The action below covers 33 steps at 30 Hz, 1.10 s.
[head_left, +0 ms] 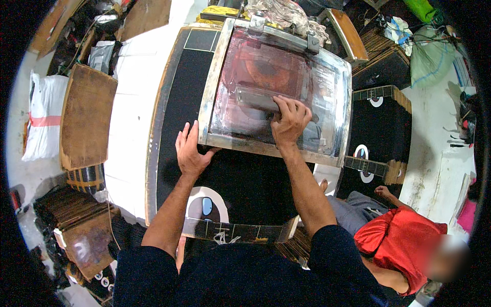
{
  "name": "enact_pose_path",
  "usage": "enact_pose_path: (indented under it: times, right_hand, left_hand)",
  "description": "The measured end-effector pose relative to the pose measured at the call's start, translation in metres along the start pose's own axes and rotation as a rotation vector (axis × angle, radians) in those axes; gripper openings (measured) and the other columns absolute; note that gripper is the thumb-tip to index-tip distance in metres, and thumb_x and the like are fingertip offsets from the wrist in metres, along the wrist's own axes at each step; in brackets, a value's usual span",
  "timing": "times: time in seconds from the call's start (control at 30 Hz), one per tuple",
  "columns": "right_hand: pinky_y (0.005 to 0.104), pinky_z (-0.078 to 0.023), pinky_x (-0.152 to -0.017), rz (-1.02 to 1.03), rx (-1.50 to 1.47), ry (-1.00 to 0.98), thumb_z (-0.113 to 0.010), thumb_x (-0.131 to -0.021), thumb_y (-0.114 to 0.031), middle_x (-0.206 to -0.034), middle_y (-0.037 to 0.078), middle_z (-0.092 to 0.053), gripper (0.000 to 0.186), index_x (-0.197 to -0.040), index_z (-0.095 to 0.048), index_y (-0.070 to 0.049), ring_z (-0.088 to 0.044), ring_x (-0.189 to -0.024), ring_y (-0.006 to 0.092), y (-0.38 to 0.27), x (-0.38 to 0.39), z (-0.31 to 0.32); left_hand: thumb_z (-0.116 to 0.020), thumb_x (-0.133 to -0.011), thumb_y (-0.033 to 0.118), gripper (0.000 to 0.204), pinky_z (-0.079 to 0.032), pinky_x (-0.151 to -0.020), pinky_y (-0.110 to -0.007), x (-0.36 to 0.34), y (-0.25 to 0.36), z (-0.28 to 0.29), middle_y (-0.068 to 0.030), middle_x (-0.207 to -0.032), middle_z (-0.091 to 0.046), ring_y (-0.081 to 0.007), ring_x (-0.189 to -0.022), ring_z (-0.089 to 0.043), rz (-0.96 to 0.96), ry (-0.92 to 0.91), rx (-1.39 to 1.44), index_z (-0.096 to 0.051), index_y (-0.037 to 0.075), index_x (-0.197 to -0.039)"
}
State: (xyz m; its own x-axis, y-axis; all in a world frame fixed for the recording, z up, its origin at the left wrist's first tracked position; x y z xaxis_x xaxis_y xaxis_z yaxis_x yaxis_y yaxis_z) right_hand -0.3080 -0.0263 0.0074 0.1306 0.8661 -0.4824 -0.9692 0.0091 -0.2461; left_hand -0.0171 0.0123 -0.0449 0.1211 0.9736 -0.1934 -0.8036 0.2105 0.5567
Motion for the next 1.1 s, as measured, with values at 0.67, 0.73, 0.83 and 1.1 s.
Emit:
enact_pose_path:
  times: [0.67,0.73,0.83,1.1]
  right_hand:
    - [0.0437,-0.038,-0.102,0.166,0.01,0.554,-0.069,-0.081,-0.014,-0.113,-0.001,-0.075,0.04,-0.118,-0.075,-0.027,-0.061,-0.109,0.0247,-0.039,-0.095,0.156]
    - [0.043,-0.043,-0.099,0.221,0.088,0.552,-0.071,-0.08,-0.014,-0.112,0.002,-0.075,0.044,-0.121,-0.074,-0.029,-0.064,-0.107,0.0265,-0.037,-0.144,0.186]
    - [0.0361,-0.055,-0.082,0.226,0.002,0.479,-0.075,-0.084,-0.011,-0.096,0.009,-0.077,0.04,-0.123,-0.073,-0.015,-0.071,-0.083,0.0283,-0.044,-0.208,0.215]
    - [0.0391,-0.052,-0.088,-0.037,0.037,0.313,-0.074,-0.087,-0.026,-0.105,0.008,-0.077,0.042,-0.129,-0.071,-0.022,-0.069,-0.095,0.0274,-0.024,-0.284,0.23]
  left_hand:
    - [-0.09,-0.076,0.002,0.1,-0.058,-0.092,-0.033,-0.09,0.102,0.137,-0.0188,-0.135,-0.067,-0.0185,-0.104,-0.071,-0.053,0.253,0.784,-0.034,-0.001,-0.159]
    - [-0.087,-0.081,0.002,0.091,-0.058,-0.085,-0.029,-0.116,0.084,0.146,-0.0191,-0.132,-0.068,-0.0135,-0.097,-0.07,-0.086,0.245,0.94,-0.037,-0.001,-0.157]
    - [-0.086,-0.084,0.006,0.081,-0.057,-0.085,-0.028,-0.105,-0.004,0.136,-0.0218,-0.126,-0.07,-0.0141,-0.094,-0.069,-0.009,0.282,1.073,-0.042,-0.005,-0.152]
    - [-0.064,-0.098,0.036,0.042,-0.054,-0.077,-0.043,0.218,-0.367,0.028,-0.0178,-0.088,-0.076,-0.025,-0.079,-0.068,0.961,-0.476,0.218,-0.073,-0.004,-0.105]
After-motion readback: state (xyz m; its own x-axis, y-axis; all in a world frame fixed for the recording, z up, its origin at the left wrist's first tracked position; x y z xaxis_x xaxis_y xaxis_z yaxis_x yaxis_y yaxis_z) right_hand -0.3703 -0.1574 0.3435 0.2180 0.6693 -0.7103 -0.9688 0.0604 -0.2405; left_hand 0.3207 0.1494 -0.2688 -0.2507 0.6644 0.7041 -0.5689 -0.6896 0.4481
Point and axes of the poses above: each hand's wrist, its own x-axis away from the middle knuckle, its own z-axis out of the back of the hand, y = z × x, the point moved 1 cm from there along -x, towards the middle knuckle
